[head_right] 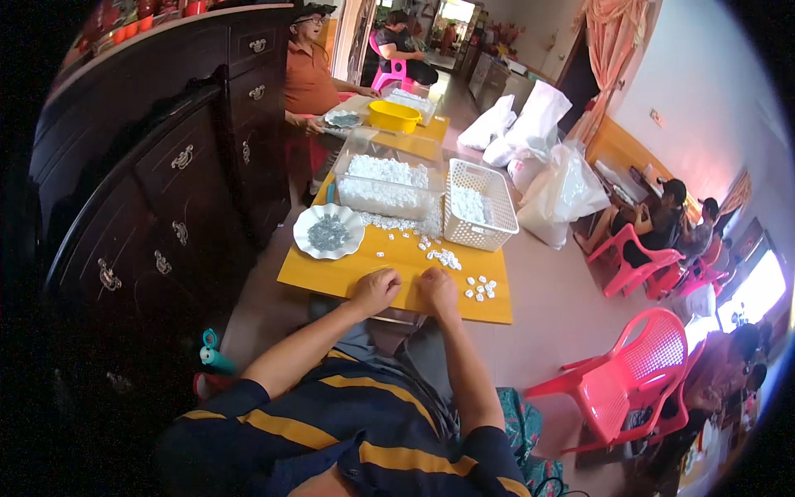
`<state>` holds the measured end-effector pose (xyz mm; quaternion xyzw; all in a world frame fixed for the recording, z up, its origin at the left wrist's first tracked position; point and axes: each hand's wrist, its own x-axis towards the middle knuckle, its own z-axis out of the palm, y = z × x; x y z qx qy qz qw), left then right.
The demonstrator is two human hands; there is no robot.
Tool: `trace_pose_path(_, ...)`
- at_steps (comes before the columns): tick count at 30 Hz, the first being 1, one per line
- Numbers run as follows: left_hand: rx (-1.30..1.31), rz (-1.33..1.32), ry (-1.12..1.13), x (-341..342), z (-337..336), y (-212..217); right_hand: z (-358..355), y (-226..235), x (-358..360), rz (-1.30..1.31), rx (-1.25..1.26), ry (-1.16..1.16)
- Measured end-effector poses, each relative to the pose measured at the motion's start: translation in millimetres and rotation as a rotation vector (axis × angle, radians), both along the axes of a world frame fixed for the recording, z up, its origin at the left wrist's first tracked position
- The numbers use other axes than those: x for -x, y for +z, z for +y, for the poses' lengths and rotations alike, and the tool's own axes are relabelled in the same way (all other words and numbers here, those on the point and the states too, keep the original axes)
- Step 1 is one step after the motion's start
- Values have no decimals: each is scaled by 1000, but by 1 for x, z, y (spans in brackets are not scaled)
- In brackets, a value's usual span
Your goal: The person assembles small white plastic curtain sliders by hand, picking up individual slider bodies and inserting small metal rollers into them on a wooden table.
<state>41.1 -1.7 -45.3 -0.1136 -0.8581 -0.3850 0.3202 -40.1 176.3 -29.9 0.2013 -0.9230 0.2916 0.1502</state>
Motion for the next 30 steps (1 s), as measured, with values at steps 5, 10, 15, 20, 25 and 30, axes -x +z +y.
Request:
trace_pose_path(5, -82, -69, -16, -8, 5, 0, 12, 2, -11, -107, 355, 161)
trace_pose_path(10, -224, -122, -120, -29, 26, 8, 30, 7, -43, -589, 762, 299)
trace_pose_path(15, -228, -136, -199, -43, 47, 17, 50, 6, -86, -670, 910, 374)
trace_pose_path(20, -255, -176, -242, -47, 58, 10, 54, 0, -102, -652, 1062, 314)
trace_pose_path(25, -294, -148, -219, -52, 55, 10, 49, -5, -109, -593, 985, 355)
trace_pose_path(30, -297, -181, -201, -55, 55, 7, 49, -15, -107, -610, 972, 362)
